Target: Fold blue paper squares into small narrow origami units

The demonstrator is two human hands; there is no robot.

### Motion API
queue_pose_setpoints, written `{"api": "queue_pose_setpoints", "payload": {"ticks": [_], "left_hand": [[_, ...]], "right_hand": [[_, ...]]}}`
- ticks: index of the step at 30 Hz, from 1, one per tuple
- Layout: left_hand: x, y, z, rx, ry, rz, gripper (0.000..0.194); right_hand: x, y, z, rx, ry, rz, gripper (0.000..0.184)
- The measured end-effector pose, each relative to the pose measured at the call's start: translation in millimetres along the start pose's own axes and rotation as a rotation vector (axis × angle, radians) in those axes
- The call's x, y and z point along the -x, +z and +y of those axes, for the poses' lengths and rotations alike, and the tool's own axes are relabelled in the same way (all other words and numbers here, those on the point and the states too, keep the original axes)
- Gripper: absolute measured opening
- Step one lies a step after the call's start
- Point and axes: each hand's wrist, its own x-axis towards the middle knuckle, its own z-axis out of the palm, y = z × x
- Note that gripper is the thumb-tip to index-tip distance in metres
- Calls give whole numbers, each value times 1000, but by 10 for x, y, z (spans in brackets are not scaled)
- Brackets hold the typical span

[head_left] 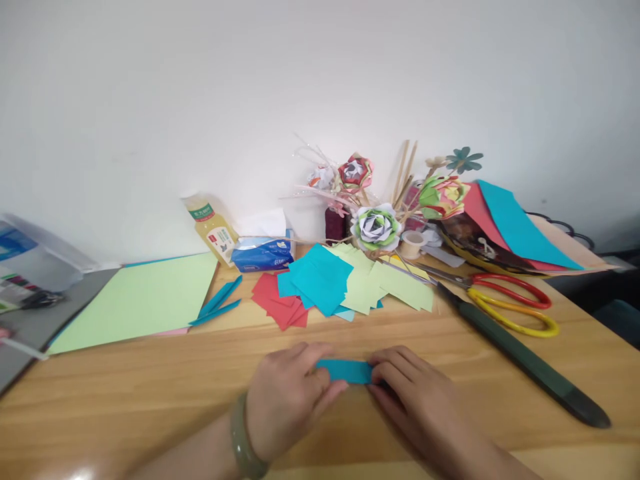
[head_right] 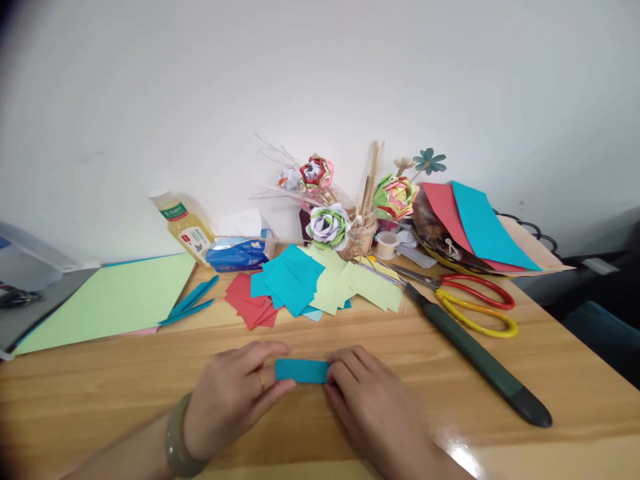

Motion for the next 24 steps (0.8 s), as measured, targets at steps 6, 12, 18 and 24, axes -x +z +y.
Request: {"api": "queue_pose_setpoints", "payload": {"ticks": [6, 12, 18, 24], "left_hand": [[-259, 80, 75, 125, -123, -414, 43], [-450, 129, 110, 172, -207, -623, 36], [-344, 244, 56, 37, -117, -568, 17], [-136, 296, 44, -84, 185, 31, 22]], "right_hand": [[-7, 20, 20, -267, 199, -37, 36], [-29, 19, 46, -370, 276, -68, 42], [-12, 3, 64, -336, 251, -128, 33], [55, -15, 83, -252, 92, -74, 44]]}}
